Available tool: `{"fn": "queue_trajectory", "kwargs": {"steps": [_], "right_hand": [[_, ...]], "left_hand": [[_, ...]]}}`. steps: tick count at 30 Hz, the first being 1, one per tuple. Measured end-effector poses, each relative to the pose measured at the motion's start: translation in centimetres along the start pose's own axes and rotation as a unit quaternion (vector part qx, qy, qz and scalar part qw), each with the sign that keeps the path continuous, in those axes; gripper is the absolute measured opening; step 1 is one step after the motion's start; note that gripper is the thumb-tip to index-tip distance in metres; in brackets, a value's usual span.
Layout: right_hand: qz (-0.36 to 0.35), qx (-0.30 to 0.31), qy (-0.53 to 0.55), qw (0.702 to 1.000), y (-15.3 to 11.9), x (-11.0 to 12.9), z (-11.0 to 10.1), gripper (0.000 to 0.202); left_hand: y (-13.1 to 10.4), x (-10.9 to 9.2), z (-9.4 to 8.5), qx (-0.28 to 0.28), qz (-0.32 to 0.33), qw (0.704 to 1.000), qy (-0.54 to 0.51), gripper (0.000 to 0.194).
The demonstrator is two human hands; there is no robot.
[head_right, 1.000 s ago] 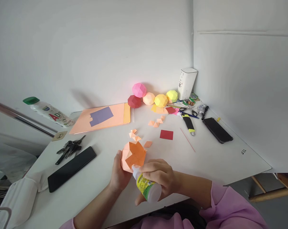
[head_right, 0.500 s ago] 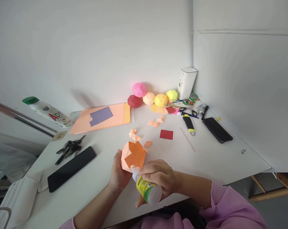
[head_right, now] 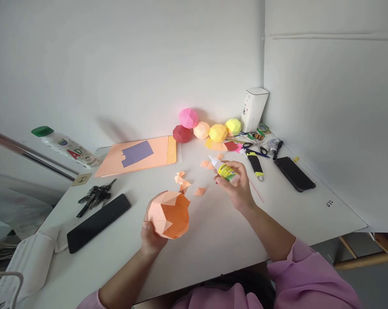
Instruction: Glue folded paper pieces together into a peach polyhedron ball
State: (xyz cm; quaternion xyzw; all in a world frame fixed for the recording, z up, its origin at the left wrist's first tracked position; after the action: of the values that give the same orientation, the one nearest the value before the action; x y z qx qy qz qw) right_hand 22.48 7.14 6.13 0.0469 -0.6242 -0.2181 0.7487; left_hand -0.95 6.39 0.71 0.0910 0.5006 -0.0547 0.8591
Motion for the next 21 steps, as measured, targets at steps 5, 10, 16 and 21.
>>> {"fn": "queue_trajectory", "kwargs": {"steps": [5,10,16,21], "right_hand": [[0.13,0.04,-0.175,0.975,0.9,-4.1,-1.4,0.029],[0.055,0.09,-0.46,0.882,0.8,-5.8,-1.9,0.013],[0.026,0.127,-0.505,0.853,0.4,-5.8,-1.1,0.016],[-0.201,0.062,-0.453,0.867,-0.9,-0.3,1.2,0.022]], "left_hand": [[-0.3,-0.5,0.3,0.018,0.04,0.999,0.018,0.066],[-0.2,-0.6,0.2,-0.001,0.048,0.999,0.024,0.068],[-0.3,-0.5,0.8,0.037,0.053,0.998,0.022,0.066],[-0.1,0.4,0.3,0.022,0.01,0.999,0.025,0.06]]}}
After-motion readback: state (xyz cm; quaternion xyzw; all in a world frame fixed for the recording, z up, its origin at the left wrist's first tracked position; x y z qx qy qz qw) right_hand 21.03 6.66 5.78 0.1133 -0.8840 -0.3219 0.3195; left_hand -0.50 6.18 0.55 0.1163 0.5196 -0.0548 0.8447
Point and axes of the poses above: each hand's wrist, its own y-axis towards the middle knuckle, its own z-axis out of the palm, x = y × z, the point moved 7 cm from there along y, towards the middle knuckle, and after that the axes turned 1 degree about x, right-handed, at the moved point
